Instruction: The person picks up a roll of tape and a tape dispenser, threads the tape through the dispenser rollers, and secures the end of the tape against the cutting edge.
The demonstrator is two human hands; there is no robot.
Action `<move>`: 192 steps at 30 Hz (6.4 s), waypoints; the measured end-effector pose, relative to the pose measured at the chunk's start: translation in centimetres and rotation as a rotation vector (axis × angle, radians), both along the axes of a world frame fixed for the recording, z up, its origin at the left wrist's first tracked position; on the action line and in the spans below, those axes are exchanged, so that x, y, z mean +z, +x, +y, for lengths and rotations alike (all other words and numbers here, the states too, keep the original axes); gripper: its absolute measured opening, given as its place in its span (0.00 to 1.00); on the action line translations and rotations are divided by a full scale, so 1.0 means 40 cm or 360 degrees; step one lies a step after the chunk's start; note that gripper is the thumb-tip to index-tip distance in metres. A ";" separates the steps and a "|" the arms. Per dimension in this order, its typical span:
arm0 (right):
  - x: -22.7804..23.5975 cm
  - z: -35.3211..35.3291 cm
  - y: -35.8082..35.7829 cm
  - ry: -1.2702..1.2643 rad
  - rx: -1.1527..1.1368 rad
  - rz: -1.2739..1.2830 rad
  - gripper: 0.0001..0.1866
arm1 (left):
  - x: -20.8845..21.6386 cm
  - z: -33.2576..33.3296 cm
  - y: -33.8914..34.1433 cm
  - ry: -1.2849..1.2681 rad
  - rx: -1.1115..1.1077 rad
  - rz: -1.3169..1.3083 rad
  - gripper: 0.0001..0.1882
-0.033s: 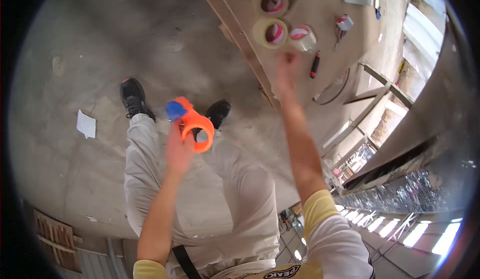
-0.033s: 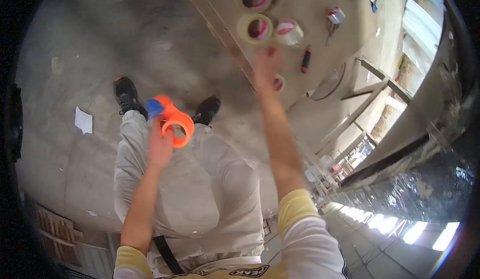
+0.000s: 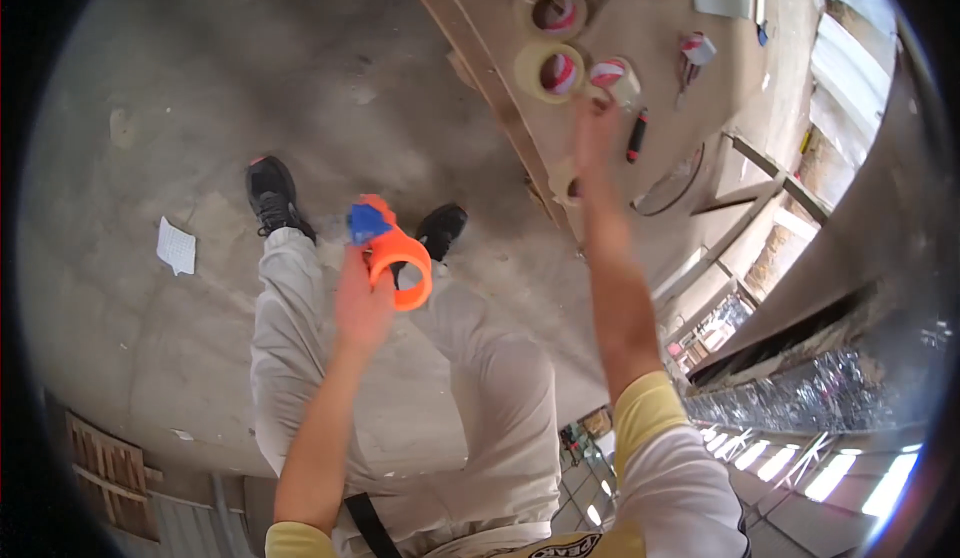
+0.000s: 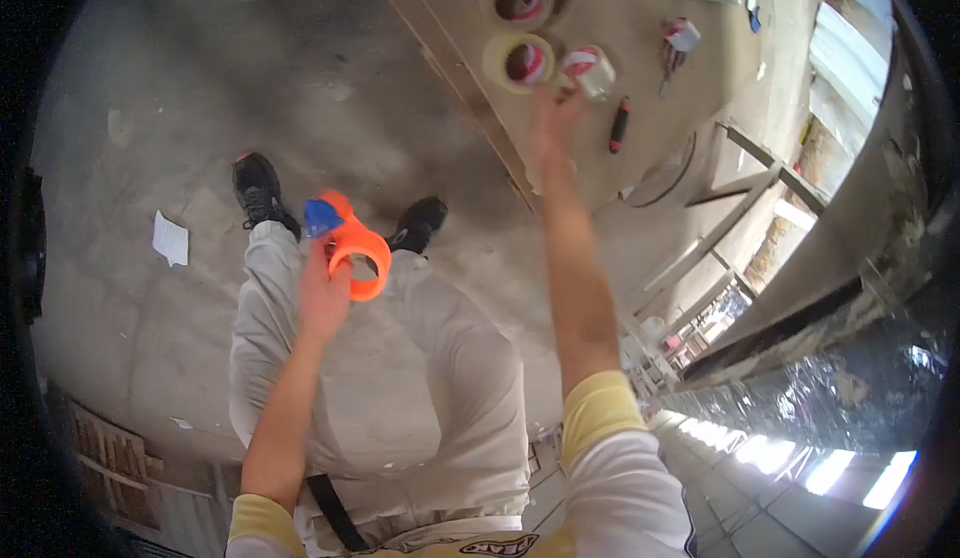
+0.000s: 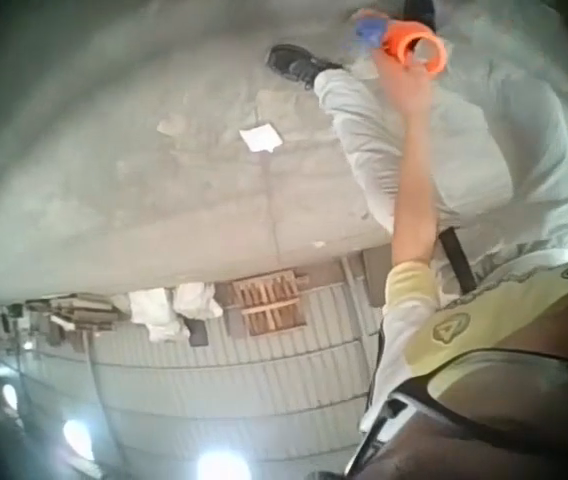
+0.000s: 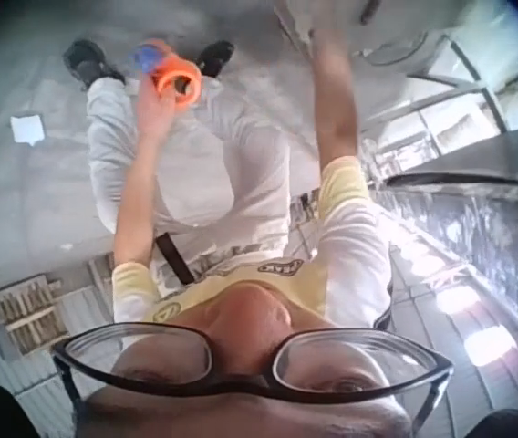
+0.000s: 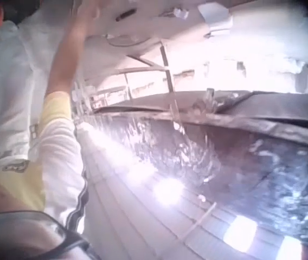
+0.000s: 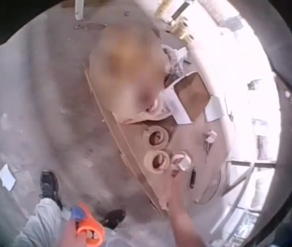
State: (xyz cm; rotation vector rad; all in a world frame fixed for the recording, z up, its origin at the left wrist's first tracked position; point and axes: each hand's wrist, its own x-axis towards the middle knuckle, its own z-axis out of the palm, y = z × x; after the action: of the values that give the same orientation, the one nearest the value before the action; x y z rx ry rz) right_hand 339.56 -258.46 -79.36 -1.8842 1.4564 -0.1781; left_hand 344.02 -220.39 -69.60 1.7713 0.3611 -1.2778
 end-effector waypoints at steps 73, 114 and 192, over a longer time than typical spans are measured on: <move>1.525 1.097 3.490 0.1858 0.1338 -0.0516 0.23 | 1.246 0.723 3.401 -0.1591 0.1083 0.0053 0.48; 1.762 1.851 7.058 0.1588 0.1777 -0.1277 0.21 | 1.514 1.380 6.827 -0.1493 0.1331 -0.0668 0.35; 1.860 3.057 12.456 -0.0476 0.1347 -0.2181 0.31 | 1.755 2.375 12.320 -0.1744 0.1637 -0.0834 0.33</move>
State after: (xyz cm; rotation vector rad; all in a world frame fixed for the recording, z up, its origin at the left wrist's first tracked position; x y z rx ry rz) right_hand 837.80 -136.18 -4.94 -1.7259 -0.2954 -1.0340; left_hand 836.81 -125.40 0.58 0.6837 0.1499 -0.1188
